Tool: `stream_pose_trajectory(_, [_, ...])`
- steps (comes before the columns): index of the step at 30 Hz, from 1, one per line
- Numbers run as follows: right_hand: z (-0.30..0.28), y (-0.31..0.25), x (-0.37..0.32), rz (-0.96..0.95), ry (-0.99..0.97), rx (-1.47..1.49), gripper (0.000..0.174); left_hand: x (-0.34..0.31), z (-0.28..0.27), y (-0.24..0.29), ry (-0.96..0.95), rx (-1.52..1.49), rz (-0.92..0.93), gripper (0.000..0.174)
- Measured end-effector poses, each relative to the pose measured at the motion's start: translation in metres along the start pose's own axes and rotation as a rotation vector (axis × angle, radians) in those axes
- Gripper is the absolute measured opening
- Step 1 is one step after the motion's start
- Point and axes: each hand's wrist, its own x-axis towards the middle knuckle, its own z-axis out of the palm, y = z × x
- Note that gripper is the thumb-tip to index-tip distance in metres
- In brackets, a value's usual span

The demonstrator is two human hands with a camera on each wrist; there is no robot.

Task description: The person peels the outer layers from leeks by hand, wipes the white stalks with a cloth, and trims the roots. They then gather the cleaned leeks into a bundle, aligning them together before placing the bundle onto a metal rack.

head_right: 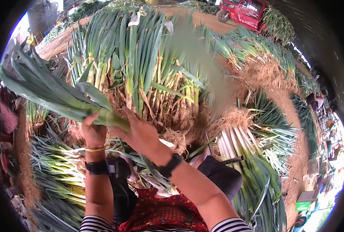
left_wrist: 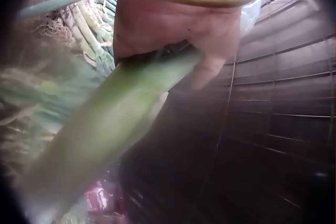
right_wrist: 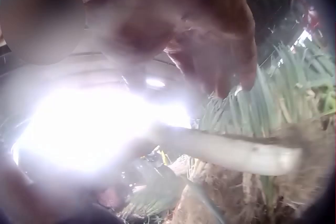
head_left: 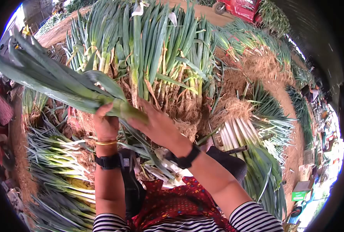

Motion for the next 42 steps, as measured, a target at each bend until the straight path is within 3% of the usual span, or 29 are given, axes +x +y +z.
stream_pose_trajectory(4, [0.012,-0.001,0.035,0.176,-0.207,0.291,0.045,-0.005,0.01,-0.009,-0.096,-0.06,-0.029,0.063])
stream_pose_trajectory(6, [0.019,0.004,0.036,0.171,-0.018,0.444,0.037,-0.003,0.009,-0.007,-0.124,-0.099,-0.068,0.063])
stream_pose_trajectory(8, [0.015,0.012,0.045,0.512,0.101,0.677,0.028,0.0,0.008,-0.004,-0.158,-0.133,-0.115,0.063])
stream_pose_trajectory(10, [-0.007,0.022,0.043,0.826,0.307,1.207,0.02,0.006,-0.001,0.005,-0.178,-0.079,-0.07,0.067])
stream_pose_trajectory(11, [-0.014,0.034,0.039,0.823,0.332,1.436,0.013,0.007,0.002,0.009,-0.185,-0.053,-0.048,0.071])
stream_pose_trajectory(13, [-0.025,0.064,0.018,0.661,0.139,1.642,0.017,0.011,0.003,0.016,-0.154,-0.042,-0.023,0.07])
stream_pose_trajectory(16, [-0.046,0.054,-0.023,0.677,0.031,1.411,0.02,0.028,-0.022,0.03,-0.072,-0.05,0.018,0.069])
stream_pose_trajectory(19, [-0.06,0.053,-0.069,0.685,-0.005,1.415,0.022,0.04,-0.044,0.044,-0.066,-0.107,0.02,0.067])
stream_pose_trajectory(21, [-0.073,0.043,-0.09,0.669,-0.004,1.345,0.023,0.046,-0.058,0.048,-0.169,-0.286,-0.091,0.065])
stream_pose_trajectory(25, [-0.096,0.038,-0.125,0.702,0.055,1.229,0.024,0.052,-0.071,0.047,-0.167,-0.407,-0.164,0.065])
stream_pose_trajectory(34, [-0.12,0.021,-0.171,0.783,0.068,0.914,0.027,0.062,-0.087,0.042,-0.064,-0.325,-0.204,0.06])
stream_pose_trajectory(38, [-0.131,0.021,-0.193,0.805,0.155,0.934,0.027,0.065,-0.094,0.047,-0.011,-0.306,-0.179,0.052])
stream_pose_trajectory(42, [-0.134,0.011,-0.2,0.813,0.042,0.669,0.027,0.066,-0.098,0.049,0.058,-0.214,-0.148,0.049])
